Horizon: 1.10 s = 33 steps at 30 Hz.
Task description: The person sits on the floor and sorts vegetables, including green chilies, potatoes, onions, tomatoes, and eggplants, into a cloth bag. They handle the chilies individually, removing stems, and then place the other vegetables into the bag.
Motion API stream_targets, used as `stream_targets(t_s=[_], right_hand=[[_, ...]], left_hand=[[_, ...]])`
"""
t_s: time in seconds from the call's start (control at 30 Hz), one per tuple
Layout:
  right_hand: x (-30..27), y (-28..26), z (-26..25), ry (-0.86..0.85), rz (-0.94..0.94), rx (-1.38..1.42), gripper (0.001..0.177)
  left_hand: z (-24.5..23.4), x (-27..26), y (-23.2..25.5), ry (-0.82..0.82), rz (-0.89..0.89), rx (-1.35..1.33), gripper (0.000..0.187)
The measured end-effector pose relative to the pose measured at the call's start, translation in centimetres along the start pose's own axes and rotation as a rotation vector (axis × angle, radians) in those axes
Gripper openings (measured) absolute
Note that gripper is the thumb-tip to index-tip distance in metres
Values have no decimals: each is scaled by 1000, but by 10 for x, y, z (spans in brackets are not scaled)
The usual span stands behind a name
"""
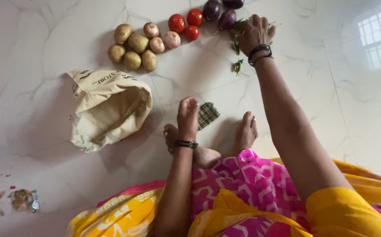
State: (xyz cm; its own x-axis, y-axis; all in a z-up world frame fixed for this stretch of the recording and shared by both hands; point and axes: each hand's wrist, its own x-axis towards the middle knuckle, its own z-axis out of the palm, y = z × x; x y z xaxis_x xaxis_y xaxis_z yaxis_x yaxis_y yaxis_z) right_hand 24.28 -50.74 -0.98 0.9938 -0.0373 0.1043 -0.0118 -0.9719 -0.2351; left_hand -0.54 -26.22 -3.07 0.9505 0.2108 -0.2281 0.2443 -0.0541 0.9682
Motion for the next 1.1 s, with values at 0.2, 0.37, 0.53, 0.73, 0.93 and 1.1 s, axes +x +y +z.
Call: stream_targets(t_s=[0.2,0.37,0.53,0.73,0.93,1.1], right_hand=[[-1,14,12,-133,30,82,65],[-62,4,47,88,-83,34,59],[-139,-50,42,101,-99,75,55],[-171,-118,16,-55,-82,177,51],[-87,-36,60,248,49,184,16],[36,102,87,309,-40,225,26]], left_hand=[[26,-29,48,-277,324,944,80],[36,-33,47,-455,229,997,73],[33,-38,39,-499,216,1006,60],[24,-33,24,-653,168,1082,45],[22,-37,22,-617,101,1041,43],[33,-34,23,-583,100,956,45]])
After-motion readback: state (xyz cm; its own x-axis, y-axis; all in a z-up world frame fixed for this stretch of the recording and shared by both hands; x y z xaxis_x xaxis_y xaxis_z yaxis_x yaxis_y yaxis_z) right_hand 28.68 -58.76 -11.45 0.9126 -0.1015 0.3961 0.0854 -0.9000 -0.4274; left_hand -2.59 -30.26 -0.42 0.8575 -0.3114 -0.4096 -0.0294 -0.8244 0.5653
